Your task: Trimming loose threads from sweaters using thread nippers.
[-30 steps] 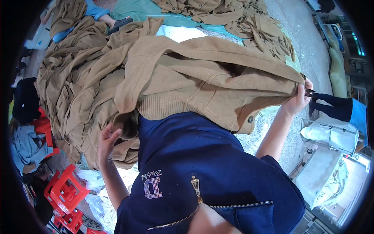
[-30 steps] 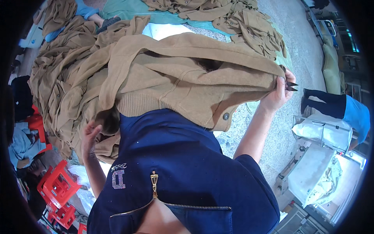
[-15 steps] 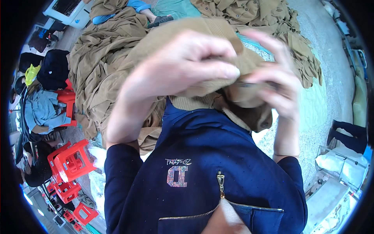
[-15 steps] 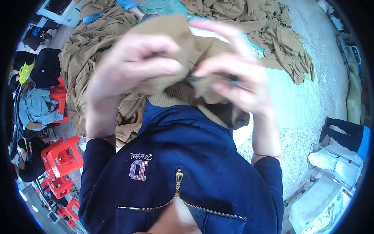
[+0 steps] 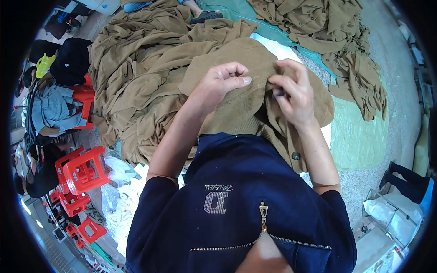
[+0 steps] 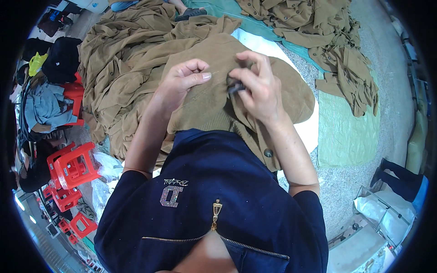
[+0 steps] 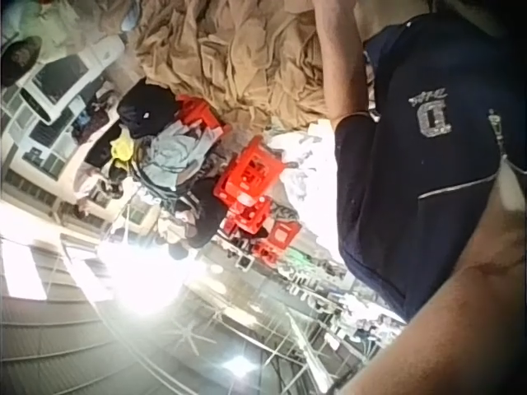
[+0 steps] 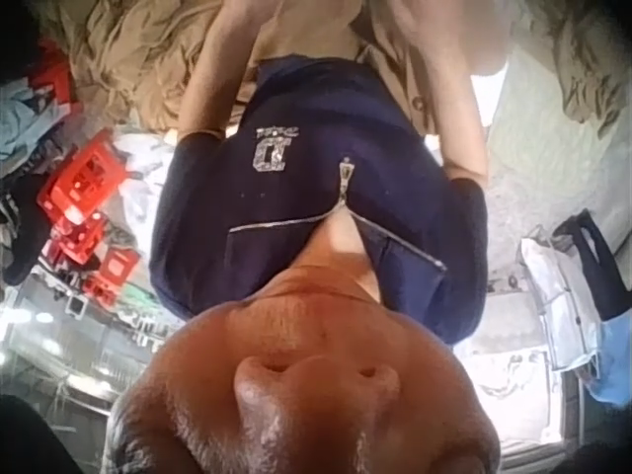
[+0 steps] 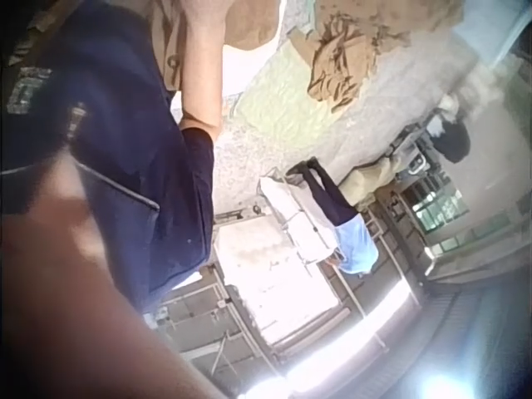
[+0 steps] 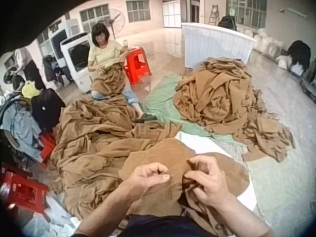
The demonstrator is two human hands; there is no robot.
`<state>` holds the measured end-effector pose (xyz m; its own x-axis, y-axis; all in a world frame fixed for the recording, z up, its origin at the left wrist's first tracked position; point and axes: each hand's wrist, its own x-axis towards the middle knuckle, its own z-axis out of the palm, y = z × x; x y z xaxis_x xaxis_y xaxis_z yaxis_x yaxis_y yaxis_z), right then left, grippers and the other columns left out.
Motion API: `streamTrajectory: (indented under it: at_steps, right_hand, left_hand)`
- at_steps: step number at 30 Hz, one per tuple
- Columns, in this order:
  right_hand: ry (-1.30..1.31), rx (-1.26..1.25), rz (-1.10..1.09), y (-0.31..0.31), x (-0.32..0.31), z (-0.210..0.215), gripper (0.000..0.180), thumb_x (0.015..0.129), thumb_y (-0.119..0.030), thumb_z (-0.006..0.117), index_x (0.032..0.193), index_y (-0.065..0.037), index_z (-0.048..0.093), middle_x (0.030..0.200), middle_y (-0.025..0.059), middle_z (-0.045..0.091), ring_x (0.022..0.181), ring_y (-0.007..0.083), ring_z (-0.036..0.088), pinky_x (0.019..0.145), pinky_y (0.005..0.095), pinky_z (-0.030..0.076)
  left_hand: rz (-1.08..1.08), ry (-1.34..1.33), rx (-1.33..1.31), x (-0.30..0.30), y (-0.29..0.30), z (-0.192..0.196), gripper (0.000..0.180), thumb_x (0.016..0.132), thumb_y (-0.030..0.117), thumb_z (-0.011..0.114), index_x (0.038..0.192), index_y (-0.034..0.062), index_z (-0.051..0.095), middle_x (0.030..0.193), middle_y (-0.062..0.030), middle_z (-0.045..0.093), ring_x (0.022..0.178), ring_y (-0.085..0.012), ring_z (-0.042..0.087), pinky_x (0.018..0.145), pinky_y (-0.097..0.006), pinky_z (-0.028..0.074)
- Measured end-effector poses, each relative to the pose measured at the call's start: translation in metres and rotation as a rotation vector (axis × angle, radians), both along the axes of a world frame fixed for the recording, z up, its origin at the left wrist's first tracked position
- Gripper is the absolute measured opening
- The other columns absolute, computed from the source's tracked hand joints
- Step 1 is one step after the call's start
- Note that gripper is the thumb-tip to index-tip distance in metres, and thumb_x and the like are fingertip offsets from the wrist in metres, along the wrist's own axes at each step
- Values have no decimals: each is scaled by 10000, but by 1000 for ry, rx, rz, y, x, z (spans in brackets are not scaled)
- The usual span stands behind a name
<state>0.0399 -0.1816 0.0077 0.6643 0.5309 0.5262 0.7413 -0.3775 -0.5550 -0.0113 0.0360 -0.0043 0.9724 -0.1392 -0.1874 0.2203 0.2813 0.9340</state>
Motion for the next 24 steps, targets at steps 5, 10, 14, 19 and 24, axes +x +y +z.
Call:
streamTrajectory:
  at_steps: [5,10,14,19,24]
  right_hand:
    - [-493,233,52,-7,-22,34,387,589,33,754,968,-26,705,935,93,614,557,123,554,481,253,459]
    - [-521,203,148,2,-14,48,291,642,-19,752,928,-9,700,885,92,618,625,184,618,508,269,491]
    - [-428,182,129,8,-13,24,234,664,-20,738,893,-18,690,854,73,620,640,178,625,520,278,497]
    - [-389,153,163,12,-13,2,188,673,-33,728,853,-20,673,854,70,624,633,186,623,513,287,490]
    - [-382,166,147,14,-14,2,181,669,-33,715,843,-20,666,844,68,623,640,188,624,523,284,492]
  left_hand:
    - [106,-72,-61,-15,-9,54,102,910,84,622,984,13,632,855,43,600,757,-25,519,687,-189,419]
    - [75,-261,99,-19,-17,72,103,922,75,621,985,-4,639,821,57,589,753,2,504,651,-163,400]
    - [93,-262,263,-17,-19,54,152,912,74,631,1020,-30,654,856,27,627,798,-32,531,693,-198,440]
    - [70,-232,399,-16,-18,41,155,914,57,615,1029,-39,654,888,14,636,835,-45,542,738,-211,452]
    - [-2,-110,350,-12,-14,38,146,915,43,608,1029,-35,655,912,21,628,852,-40,540,757,-200,447]
